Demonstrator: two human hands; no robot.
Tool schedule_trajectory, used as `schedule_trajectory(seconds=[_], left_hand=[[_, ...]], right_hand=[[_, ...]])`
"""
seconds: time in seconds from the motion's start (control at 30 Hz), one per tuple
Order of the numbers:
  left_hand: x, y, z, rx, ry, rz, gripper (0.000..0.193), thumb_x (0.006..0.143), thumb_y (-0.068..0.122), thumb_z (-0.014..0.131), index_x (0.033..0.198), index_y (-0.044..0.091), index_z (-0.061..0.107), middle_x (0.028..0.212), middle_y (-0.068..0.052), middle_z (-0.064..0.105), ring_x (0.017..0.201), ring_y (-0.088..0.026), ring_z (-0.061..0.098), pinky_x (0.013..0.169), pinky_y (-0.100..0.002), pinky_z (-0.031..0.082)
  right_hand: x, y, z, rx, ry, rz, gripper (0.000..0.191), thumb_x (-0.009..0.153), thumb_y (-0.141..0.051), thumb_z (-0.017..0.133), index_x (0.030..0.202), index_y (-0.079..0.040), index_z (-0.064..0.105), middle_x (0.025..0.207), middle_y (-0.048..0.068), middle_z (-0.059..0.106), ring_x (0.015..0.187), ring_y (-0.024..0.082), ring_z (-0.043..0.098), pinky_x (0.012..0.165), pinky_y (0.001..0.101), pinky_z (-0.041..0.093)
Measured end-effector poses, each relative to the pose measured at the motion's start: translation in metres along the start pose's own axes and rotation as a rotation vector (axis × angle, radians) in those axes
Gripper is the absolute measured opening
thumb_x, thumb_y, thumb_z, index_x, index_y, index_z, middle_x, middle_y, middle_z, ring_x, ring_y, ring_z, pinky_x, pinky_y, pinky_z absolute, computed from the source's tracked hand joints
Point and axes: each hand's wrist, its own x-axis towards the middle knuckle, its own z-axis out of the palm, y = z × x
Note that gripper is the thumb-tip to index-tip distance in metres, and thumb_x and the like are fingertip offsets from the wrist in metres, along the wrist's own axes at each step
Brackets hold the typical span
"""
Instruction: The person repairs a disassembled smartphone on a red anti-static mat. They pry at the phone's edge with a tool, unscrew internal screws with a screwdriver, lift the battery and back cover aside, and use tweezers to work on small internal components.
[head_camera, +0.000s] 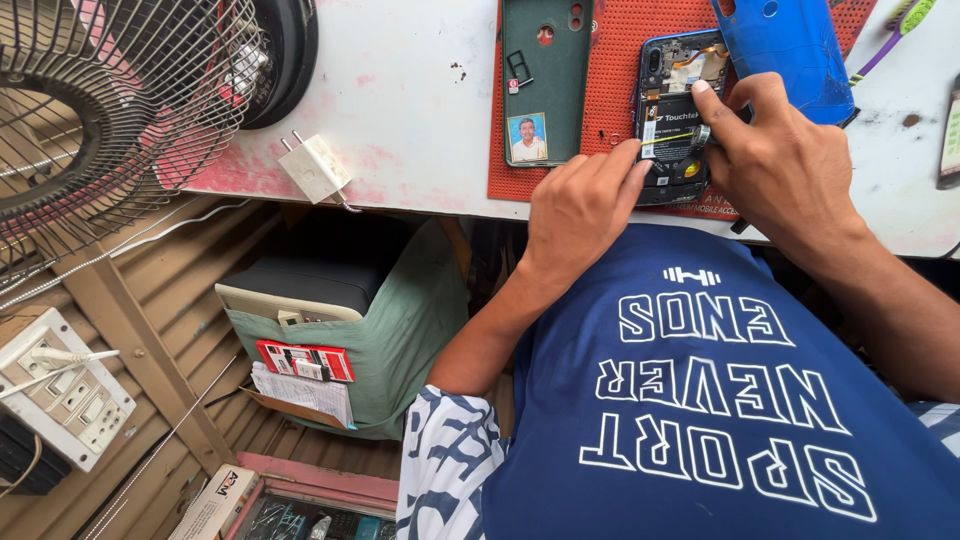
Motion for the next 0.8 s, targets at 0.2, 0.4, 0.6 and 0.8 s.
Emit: schedule_trajectory(seconds=[0.2, 0.4, 0.6, 0.8], left_hand=[[-0.002, -0.002, -0.012, -0.013, 0.059, -0.048, 0.017, 0.099, 0.022, 0.071, 0.108, 0.007, 0.070, 0.078, -0.004, 0.067, 0.070, -0.022, 0.064, 0.066, -0.038, 0.051], [-0.004, -0.002, -0.013, -0.021, 0.038, -0.059, 0.014, 0.099, 0.022, 0.071, 0.096, 0.009, 0.067, 0.075, -0.004, 0.065, 0.070, -0.023, 0.064, 0.066, -0.039, 0.051], [-0.007, -0.004, -0.010, -0.019, 0.008, -0.060, 0.016, 0.099, 0.023, 0.071, 0.093, 0.009, 0.066, 0.073, -0.004, 0.064, 0.069, -0.022, 0.063, 0.065, -0.039, 0.051], [-0.014, -0.003, 0.003, 0.000, -0.063, -0.001, 0.030, 0.100, 0.025, 0.070, 0.125, 0.010, 0.069, 0.072, -0.004, 0.062, 0.069, -0.021, 0.064, 0.067, -0.038, 0.053]], right_hand=[[0.009, -0.005, -0.008, -0.012, -0.019, -0.009, 0.048, 0.084, -0.015, 0.081, 0.131, -0.012, 0.075, 0.105, 0.005, 0.061, 0.063, 0.017, 0.064, 0.047, 0.0300, 0.048], [0.011, 0.000, -0.008, -0.008, -0.037, -0.036, 0.048, 0.083, -0.016, 0.082, 0.131, -0.012, 0.075, 0.105, 0.004, 0.061, 0.063, 0.018, 0.063, 0.048, 0.0306, 0.049], [0.013, 0.004, -0.007, 0.008, -0.055, -0.039, 0.050, 0.081, -0.014, 0.082, 0.131, -0.014, 0.075, 0.109, 0.004, 0.063, 0.065, 0.018, 0.064, 0.051, 0.0307, 0.051], [0.009, 0.007, -0.004, 0.021, -0.041, -0.036, 0.053, 0.080, -0.011, 0.082, 0.132, -0.015, 0.075, 0.109, 0.005, 0.063, 0.069, 0.018, 0.065, 0.053, 0.0303, 0.052]])
